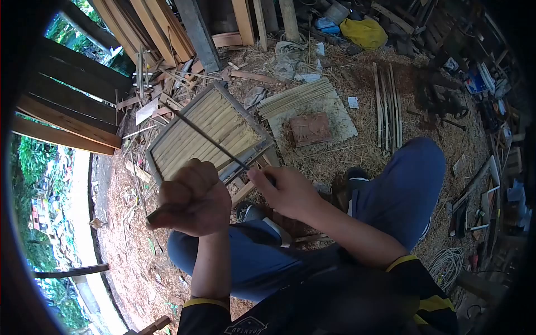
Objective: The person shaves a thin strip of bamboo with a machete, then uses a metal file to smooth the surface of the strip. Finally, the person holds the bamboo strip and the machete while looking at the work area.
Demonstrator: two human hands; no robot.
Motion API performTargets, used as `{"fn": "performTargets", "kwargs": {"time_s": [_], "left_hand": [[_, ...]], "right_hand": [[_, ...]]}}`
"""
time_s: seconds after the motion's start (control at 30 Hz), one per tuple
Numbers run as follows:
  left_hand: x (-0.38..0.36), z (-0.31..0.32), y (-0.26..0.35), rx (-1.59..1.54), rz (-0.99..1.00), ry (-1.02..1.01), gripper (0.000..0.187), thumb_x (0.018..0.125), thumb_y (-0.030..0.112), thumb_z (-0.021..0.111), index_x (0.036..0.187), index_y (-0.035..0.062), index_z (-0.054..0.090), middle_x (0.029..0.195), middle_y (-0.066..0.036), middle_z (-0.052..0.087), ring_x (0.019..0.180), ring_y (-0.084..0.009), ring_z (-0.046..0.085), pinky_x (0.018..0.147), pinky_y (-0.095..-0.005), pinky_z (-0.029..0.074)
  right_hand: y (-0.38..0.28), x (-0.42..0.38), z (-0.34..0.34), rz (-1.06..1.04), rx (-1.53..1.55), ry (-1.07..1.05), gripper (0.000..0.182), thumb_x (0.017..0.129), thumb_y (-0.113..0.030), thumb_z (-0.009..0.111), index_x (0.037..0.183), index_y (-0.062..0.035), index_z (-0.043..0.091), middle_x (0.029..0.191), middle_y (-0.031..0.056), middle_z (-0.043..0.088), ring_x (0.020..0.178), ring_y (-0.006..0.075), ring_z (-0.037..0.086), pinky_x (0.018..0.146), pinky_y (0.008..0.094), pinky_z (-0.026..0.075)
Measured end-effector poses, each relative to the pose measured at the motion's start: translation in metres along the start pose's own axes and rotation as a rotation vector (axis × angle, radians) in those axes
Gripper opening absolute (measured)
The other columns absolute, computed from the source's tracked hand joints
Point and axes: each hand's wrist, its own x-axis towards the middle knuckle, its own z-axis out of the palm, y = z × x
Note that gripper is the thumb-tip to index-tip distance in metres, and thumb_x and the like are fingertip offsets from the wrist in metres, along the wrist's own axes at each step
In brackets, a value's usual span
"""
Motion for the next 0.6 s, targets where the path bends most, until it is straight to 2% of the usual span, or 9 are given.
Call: {"fn": "performTargets", "kwargs": {"time_s": [0.07,0.17,0.27,0.37,0.47,0.6], "left_hand": [[0.000,0.003,-0.002,0.009,0.007,-0.006,0.067,0.099,0.073,0.033,0.068,0.0138,0.031,0.060,0.002,0.027,0.056,-0.0125,0.025,0.050,-0.0296,0.019],[-0.003,0.013,-0.001,0.082,-0.013,0.001,0.065,0.101,0.071,0.034,0.068,0.0151,0.032,0.060,0.003,0.024,0.056,-0.0123,0.022,0.051,-0.0299,0.019],[-0.005,0.014,-0.001,0.093,-0.004,0.007,0.065,0.100,0.071,0.034,0.068,0.0149,0.032,0.059,0.003,0.023,0.056,-0.0123,0.022,0.051,-0.0302,0.019],[-0.004,0.014,-0.003,0.069,-0.002,0.021,0.065,0.099,0.073,0.035,0.069,0.0148,0.031,0.060,0.003,0.022,0.056,-0.0122,0.021,0.050,-0.0300,0.018],[-0.006,0.016,-0.003,0.069,-0.003,0.072,0.066,0.097,0.074,0.036,0.068,0.0150,0.030,0.060,0.003,0.021,0.056,-0.0117,0.021,0.050,-0.0295,0.017],[-0.008,0.016,0.000,0.112,-0.020,0.103,0.066,0.096,0.075,0.038,0.067,0.0160,0.029,0.059,0.004,0.020,0.056,-0.0109,0.019,0.049,-0.0291,0.015]], "right_hand": [[-0.009,-0.004,-0.001,-0.068,-0.015,-0.006,0.048,0.105,-0.041,0.053,0.080,-0.0005,0.065,0.061,0.0167,0.059,0.055,0.0271,0.061,0.057,0.0411,0.046],[-0.010,-0.008,-0.002,-0.041,0.070,-0.034,0.048,0.104,-0.041,0.054,0.082,-0.0005,0.066,0.062,0.0182,0.059,0.055,0.0310,0.060,0.057,0.0416,0.046],[0.022,0.008,0.004,0.029,-0.019,0.099,0.047,0.103,-0.041,0.055,0.083,-0.0002,0.068,0.060,0.0176,0.058,0.054,0.0322,0.059,0.056,0.0416,0.046],[0.008,0.002,-0.003,0.080,-0.054,-0.007,0.052,0.104,-0.045,0.052,0.084,0.0006,0.068,0.062,0.0178,0.059,0.056,0.0350,0.060,0.057,0.0423,0.047],[0.005,-0.007,-0.002,-0.106,-0.001,0.018,0.056,0.104,-0.049,0.050,0.084,0.0005,0.068,0.061,0.0176,0.059,0.058,0.0358,0.061,0.059,0.0439,0.047],[0.050,0.010,0.004,0.045,-0.022,0.111,0.055,0.103,-0.049,0.049,0.086,-0.0004,0.069,0.061,0.0179,0.059,0.058,0.0371,0.061,0.061,0.0451,0.048]]}}
